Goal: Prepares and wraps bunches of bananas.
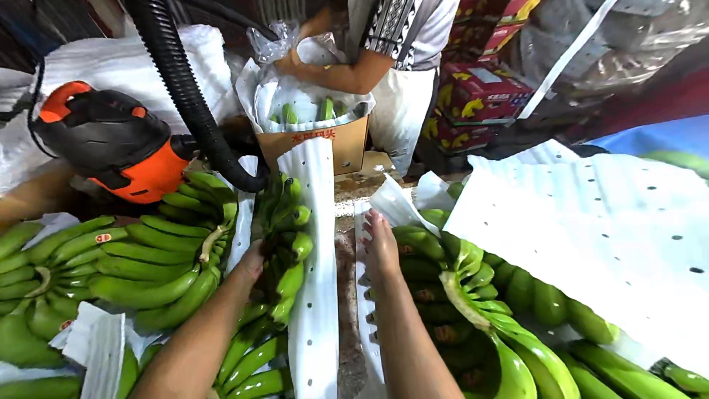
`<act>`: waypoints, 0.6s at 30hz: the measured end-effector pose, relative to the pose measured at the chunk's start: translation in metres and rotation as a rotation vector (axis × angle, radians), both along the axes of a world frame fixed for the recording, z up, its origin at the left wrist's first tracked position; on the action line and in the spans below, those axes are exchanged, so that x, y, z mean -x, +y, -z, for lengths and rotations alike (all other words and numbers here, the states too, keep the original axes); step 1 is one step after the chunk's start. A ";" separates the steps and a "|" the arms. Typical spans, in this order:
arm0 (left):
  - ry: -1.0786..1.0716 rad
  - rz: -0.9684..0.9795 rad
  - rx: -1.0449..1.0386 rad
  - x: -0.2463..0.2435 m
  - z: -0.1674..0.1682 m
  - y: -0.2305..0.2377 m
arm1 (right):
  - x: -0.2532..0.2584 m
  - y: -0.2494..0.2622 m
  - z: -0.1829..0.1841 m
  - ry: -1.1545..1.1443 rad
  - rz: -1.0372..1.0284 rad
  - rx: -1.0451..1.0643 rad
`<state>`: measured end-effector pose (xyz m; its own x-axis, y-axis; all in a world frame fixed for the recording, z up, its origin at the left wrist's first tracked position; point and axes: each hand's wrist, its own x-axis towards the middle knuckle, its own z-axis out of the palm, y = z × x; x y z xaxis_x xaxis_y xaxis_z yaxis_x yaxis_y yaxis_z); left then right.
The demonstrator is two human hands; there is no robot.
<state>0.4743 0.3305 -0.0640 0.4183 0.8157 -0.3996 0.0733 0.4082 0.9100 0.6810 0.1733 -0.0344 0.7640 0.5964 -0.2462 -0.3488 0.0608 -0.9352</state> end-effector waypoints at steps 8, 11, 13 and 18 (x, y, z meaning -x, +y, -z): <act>0.126 0.064 -0.155 0.017 -0.074 -0.042 | -0.011 0.015 -0.014 0.146 -0.393 -0.128; 0.229 0.060 -0.100 0.010 -0.006 0.007 | -0.040 0.005 -0.051 -0.025 -0.370 -0.129; 0.466 0.134 -0.175 0.000 0.002 0.011 | -0.061 0.005 -0.071 -0.252 -0.355 0.071; 1.164 0.593 -0.436 -0.027 -0.057 0.001 | -0.069 0.014 -0.090 -0.856 -0.399 0.896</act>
